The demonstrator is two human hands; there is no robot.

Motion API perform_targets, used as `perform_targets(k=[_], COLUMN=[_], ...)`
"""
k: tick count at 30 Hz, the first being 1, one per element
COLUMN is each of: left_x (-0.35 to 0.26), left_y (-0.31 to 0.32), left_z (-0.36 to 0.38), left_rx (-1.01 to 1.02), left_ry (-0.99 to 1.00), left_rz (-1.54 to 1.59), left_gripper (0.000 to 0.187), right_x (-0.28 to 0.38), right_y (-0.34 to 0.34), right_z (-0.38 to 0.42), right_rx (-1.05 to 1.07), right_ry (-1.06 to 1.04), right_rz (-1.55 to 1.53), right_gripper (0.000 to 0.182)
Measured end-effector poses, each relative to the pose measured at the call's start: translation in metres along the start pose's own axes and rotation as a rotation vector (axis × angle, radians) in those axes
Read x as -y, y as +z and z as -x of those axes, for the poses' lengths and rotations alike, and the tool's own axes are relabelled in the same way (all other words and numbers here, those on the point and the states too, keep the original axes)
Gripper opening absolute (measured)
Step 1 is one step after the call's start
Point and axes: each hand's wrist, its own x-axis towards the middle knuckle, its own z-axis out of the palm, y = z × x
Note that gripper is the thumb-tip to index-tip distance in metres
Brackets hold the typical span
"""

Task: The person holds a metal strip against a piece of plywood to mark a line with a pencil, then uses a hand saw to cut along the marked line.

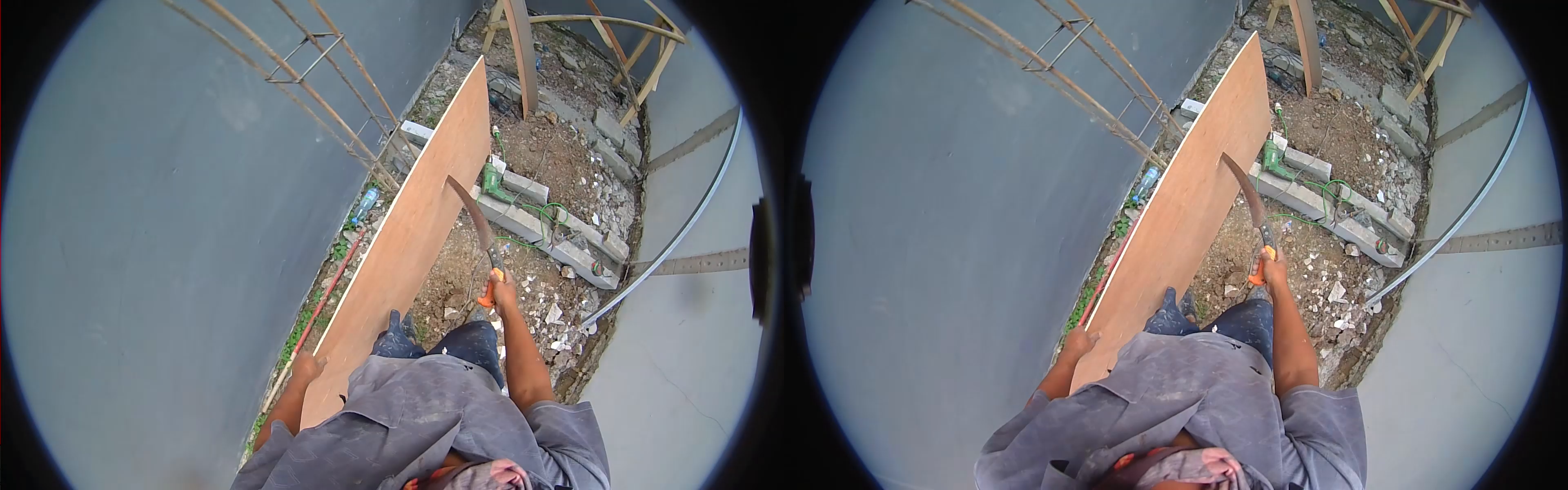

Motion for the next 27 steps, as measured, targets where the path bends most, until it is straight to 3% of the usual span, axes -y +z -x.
perform_targets(k=[4,6,9,13,21,23,27], left_x=[-0.01,-0.024,-0.027,-0.035,0.003,0.016,0.055], left_y=[-0.003,-0.01,0.019,0.026,0.045,0.054,0.078], left_z=[0.012,0.03,0.04,0.079,0.131,0.137,0.143], left_rx=[-0.077,0.047,0.06,0.096,0.188,0.165,0.118], left_ry=[0.068,0.111,0.202,0.166,0.138,0.16,0.154], left_rz=[0.057,0.044,0.037,0.037,0.007,-0.017,0.066], left_gripper=[0.053,0.043,0.037,0.033,0.025,0.024,0.032], right_x=[0.007,0.014,0.023,0.022,0.012,-0.001,-0.023], right_y=[0.008,0.007,-0.012,-0.045,-0.078,-0.09,-0.093], right_z=[0.0,0.0,0.007,0.024,0.077,0.082,0.104], right_rx=[-0.015,-0.06,-0.048,-0.095,-0.104,-0.074,-0.061], right_ry=[-0.033,-0.01,0.016,0.065,-0.009,0.056,0.072], right_rz=[0.054,0.08,0.139,0.158,0.307,0.294,0.319], right_gripper=[0.02,0.019,0.019,0.013,0.014,0.014,0.016])
